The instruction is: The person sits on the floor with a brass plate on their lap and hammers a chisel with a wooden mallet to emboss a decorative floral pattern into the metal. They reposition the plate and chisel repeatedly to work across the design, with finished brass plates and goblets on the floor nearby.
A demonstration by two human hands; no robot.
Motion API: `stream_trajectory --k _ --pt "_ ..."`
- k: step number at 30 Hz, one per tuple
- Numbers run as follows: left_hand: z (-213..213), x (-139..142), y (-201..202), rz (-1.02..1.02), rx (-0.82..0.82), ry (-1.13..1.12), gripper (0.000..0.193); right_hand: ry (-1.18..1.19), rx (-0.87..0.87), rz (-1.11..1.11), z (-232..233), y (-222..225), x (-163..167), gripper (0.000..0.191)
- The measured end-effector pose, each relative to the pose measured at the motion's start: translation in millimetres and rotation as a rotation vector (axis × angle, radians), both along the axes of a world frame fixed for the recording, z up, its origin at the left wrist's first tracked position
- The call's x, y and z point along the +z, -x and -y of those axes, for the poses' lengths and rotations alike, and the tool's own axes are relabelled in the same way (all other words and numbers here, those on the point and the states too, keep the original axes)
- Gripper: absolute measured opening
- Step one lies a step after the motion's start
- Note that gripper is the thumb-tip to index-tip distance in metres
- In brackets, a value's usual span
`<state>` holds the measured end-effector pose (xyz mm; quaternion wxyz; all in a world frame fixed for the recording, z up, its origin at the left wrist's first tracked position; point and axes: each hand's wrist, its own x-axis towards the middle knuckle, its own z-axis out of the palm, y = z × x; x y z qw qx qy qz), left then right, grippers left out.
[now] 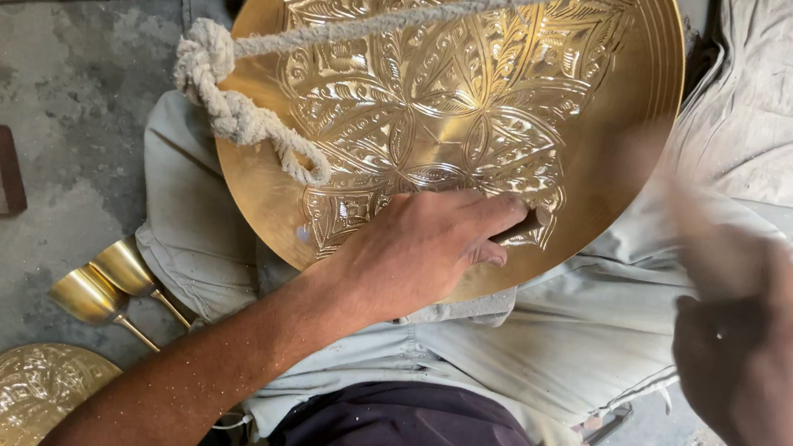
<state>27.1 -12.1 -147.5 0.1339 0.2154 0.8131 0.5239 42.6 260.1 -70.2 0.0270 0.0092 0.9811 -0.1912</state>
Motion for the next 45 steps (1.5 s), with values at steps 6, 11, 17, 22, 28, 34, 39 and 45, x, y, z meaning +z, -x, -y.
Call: stream_trajectory --k 6,11,17,22,28,34,39,45 --pt "0 3 5 -0.005 -0.022 -0.009 0.031 0.124 -0.038 0.135 -10 -3 -14 0.046" --pt "-1 6 9 -0.04 -0.054 0.028 0.032 0.303 -0.018 0.065 -16 -12 -27 0.049" --pt "1 4 15 -0.048 -0.09 0.044 0.034 -0.143 0.01 0.006 -14 -17 -23 0.049" --pt "2 0 16 -0.059 -0.1 0.055 0.035 -0.17 -0.057 0.017 -4 -20 -24 0.038" --pt "-1 -2 21 -0.089 -0.153 0.103 0.032 -0.124 -0.082 0.162 0 -29 -25 0.046" --pt "2 7 25 -0.072 -0.185 0.07 0.028 0.181 -0.275 0.174 -2 -40 -25 0.055" --pt "2 11 31 -0.007 -0.239 0.093 0.026 0.078 -0.312 0.207 -1 -51 -33 0.056" --pt "6 14 38 0.058 -0.292 0.132 0.021 -0.004 -0.215 0.117 8 -60 -39 0.05"
